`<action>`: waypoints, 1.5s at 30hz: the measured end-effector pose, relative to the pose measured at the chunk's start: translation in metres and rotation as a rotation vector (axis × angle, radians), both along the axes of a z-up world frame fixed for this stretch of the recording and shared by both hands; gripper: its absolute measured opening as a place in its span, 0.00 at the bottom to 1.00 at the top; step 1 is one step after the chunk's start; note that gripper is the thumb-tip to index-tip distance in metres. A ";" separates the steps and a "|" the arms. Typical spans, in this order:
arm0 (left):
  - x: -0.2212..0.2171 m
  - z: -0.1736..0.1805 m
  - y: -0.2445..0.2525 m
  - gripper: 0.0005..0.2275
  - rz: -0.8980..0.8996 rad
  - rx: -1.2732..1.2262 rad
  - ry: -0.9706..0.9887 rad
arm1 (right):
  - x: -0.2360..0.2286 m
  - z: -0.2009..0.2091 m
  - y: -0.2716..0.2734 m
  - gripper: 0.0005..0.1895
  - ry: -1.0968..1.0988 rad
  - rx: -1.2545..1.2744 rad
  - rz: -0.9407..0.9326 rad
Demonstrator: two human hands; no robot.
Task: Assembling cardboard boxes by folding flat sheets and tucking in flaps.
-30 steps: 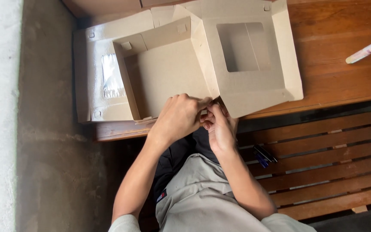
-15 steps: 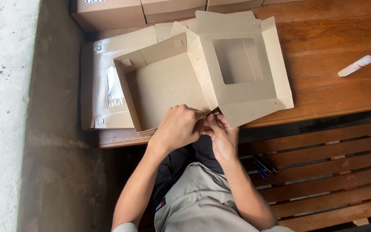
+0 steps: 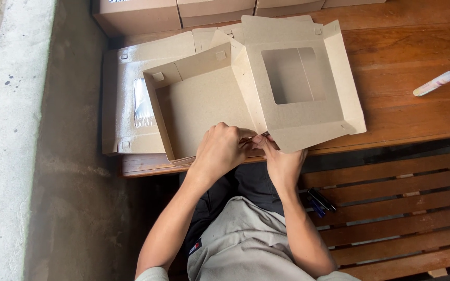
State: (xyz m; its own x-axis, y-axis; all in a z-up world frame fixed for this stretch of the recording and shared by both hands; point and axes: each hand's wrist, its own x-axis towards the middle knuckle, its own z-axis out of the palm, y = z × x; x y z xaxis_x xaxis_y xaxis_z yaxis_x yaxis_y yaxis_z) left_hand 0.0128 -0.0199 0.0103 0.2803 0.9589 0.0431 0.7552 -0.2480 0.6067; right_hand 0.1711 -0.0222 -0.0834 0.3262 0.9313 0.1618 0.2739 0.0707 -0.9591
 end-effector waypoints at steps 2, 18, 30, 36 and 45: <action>0.004 -0.004 -0.002 0.12 0.019 0.011 0.028 | 0.004 -0.017 0.003 0.27 -0.159 0.101 -0.066; 0.026 -0.063 0.006 0.08 0.040 0.197 0.229 | 0.000 -0.015 0.005 0.28 -0.370 0.205 -0.022; 0.025 -0.024 -0.011 0.17 0.015 0.206 0.177 | -0.007 0.018 -0.002 0.27 0.038 -0.144 0.084; -0.005 0.031 -0.033 0.20 0.036 0.339 -0.125 | -0.002 0.018 0.007 0.14 0.282 -0.025 -0.061; -0.091 0.038 -0.046 0.15 0.435 0.238 -0.388 | 0.046 0.005 0.043 0.09 0.564 0.064 -0.061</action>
State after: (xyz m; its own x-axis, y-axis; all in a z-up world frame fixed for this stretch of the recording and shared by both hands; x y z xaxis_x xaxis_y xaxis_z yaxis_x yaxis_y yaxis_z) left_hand -0.0779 -0.0654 0.0485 -0.2117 0.9335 0.2895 0.5535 -0.1296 0.8227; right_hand 0.2172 0.0210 -0.0782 0.4310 0.9023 0.0025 -0.2743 0.1337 -0.9523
